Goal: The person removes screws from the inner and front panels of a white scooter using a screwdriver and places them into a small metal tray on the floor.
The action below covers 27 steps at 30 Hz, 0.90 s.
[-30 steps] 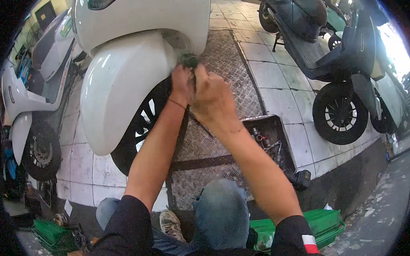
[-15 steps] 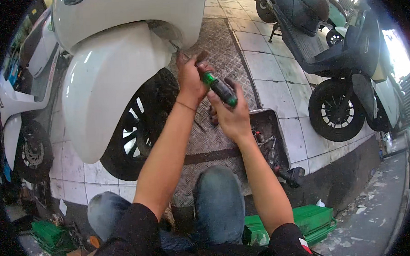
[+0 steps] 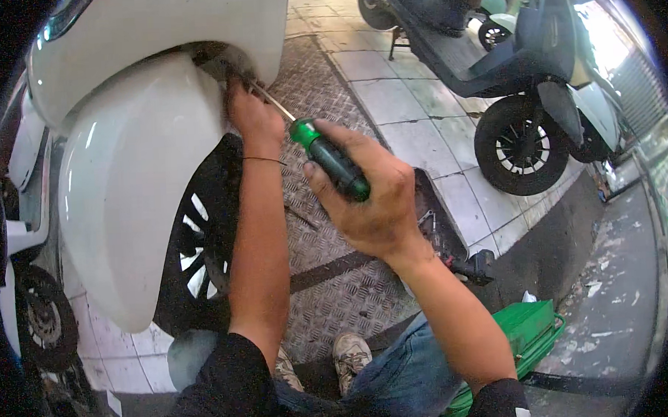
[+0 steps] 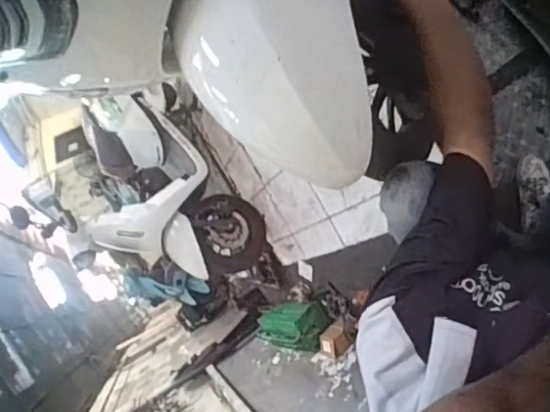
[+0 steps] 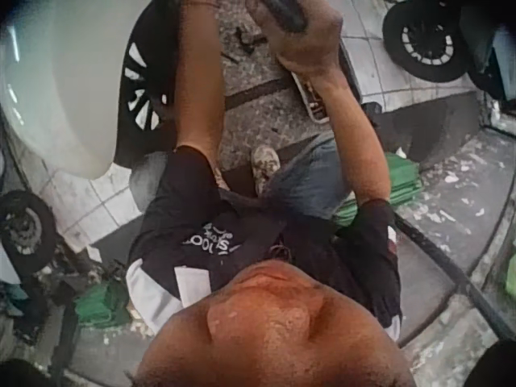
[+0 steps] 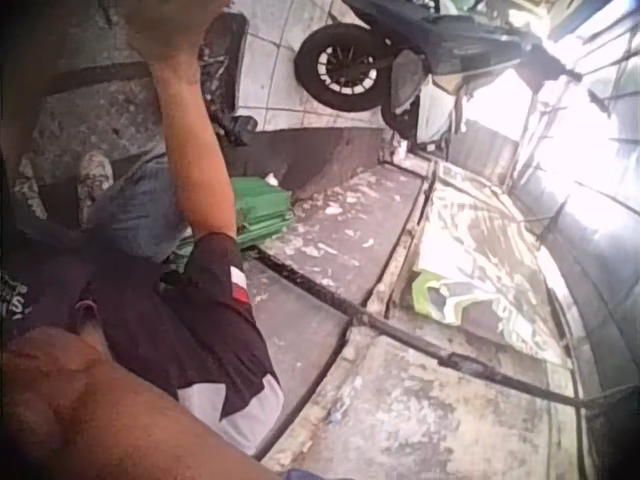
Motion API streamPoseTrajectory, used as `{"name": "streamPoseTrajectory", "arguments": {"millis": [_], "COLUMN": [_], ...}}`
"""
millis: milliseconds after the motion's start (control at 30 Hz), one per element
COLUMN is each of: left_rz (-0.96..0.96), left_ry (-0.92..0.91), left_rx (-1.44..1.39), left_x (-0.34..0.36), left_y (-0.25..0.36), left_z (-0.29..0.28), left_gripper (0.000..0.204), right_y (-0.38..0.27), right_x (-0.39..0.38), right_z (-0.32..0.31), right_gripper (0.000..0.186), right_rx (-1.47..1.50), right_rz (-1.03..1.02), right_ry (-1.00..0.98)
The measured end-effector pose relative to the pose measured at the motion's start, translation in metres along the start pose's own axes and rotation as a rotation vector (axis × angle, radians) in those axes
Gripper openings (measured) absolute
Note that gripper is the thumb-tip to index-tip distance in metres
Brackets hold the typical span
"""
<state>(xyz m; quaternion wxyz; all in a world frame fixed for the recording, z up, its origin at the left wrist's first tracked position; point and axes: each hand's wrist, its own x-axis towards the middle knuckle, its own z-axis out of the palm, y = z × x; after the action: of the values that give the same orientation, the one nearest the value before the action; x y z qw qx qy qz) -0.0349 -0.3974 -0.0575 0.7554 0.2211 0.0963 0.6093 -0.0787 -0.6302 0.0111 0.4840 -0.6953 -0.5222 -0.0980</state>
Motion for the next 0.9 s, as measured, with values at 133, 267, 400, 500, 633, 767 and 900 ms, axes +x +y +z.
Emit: {"name": "streamPoseTrajectory", "arguments": {"millis": [133, 267, 400, 500, 633, 767, 900], "left_rz": [-0.086, 0.117, -0.055, 0.021, 0.002, -0.063, -0.079], "left_ry": [-0.04, -0.121, 0.004, 0.029, -0.022, -0.11, -0.124], "left_rx": [0.059, 0.307, -0.061, 0.047, 0.084, 0.095, 0.094], "left_x": [0.008, 0.018, 0.017, 0.025, 0.022, 0.017, 0.014], "left_y": [0.001, -0.01, -0.013, -0.013, -0.013, -0.01, -0.008], "left_z": [-0.013, -0.02, -0.01, -0.013, -0.014, -0.01, -0.009], "left_gripper": [0.029, 0.04, 0.046, 0.046, 0.045, 0.044, 0.043], "right_y": [-0.006, -0.006, -0.012, -0.028, -0.061, -0.072, -0.084], "right_x": [-0.005, -0.009, -0.007, -0.002, 0.017, 0.034, 0.023], "right_z": [0.008, 0.016, 0.023, 0.03, 0.026, 0.031, 0.033], "right_gripper": [0.037, 0.036, 0.042, 0.039, 0.032, 0.028, 0.024], "right_rx": [-0.004, -0.011, -0.113, -0.113, -0.117, -0.181, -0.237], "right_rz": [-0.015, 0.037, -0.108, -0.14, -0.107, -0.223, -0.272], "right_ry": [0.012, 0.039, 0.059, 0.132, 0.056, 0.135, 0.173]}}
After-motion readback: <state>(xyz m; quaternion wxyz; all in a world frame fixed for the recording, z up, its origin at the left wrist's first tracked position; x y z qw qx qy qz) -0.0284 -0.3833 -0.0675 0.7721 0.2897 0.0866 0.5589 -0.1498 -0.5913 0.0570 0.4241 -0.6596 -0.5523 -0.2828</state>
